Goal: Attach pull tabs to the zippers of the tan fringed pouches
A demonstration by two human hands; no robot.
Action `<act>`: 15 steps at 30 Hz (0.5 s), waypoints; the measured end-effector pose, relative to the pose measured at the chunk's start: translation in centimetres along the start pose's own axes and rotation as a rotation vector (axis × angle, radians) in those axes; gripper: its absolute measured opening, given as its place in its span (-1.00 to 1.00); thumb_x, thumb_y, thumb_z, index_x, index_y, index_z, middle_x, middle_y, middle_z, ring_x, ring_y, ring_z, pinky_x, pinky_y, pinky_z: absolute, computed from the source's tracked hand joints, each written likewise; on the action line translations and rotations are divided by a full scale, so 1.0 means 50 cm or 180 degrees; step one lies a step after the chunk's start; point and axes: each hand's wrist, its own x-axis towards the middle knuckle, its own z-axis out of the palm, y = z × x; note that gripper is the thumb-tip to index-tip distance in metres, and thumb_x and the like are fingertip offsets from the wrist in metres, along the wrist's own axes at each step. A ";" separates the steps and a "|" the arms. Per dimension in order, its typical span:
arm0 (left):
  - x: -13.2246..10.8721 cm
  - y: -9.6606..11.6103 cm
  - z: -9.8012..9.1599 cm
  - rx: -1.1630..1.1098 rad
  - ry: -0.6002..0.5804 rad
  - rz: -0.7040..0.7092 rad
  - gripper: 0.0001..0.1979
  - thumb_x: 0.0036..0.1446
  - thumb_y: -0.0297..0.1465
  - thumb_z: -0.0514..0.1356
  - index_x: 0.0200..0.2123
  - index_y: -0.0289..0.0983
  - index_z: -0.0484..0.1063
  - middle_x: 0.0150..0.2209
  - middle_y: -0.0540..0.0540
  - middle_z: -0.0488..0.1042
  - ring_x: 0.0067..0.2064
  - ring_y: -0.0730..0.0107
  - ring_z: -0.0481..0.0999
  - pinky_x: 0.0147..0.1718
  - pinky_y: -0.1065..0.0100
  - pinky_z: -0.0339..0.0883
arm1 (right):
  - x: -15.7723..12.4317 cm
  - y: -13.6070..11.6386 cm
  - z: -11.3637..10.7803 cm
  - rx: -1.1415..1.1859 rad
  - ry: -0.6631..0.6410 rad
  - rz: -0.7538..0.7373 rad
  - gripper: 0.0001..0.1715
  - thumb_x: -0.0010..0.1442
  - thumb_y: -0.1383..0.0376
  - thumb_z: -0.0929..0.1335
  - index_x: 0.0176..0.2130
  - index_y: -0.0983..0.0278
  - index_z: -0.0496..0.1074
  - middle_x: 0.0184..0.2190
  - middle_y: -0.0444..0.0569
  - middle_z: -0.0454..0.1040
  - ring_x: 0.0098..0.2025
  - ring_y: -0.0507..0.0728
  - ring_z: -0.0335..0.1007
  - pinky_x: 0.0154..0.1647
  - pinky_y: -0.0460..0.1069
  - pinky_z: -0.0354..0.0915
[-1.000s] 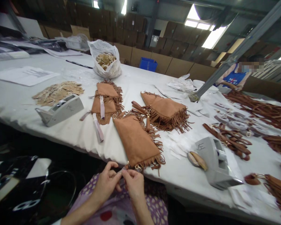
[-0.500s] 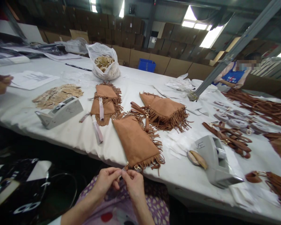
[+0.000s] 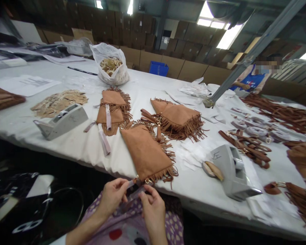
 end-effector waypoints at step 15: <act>-0.028 0.001 0.015 -0.0450 -0.0066 0.0135 -0.82 0.14 -0.24 0.13 -0.28 -0.22 0.27 -0.62 0.09 0.42 -0.66 0.51 0.37 -0.66 0.53 0.16 | -0.026 0.006 0.094 0.1968 -0.0247 0.0334 -0.06 -0.22 0.20 0.57 0.05 0.15 0.10 -0.55 -0.32 0.38 -0.73 -0.17 -0.03 -0.72 -0.23 -0.08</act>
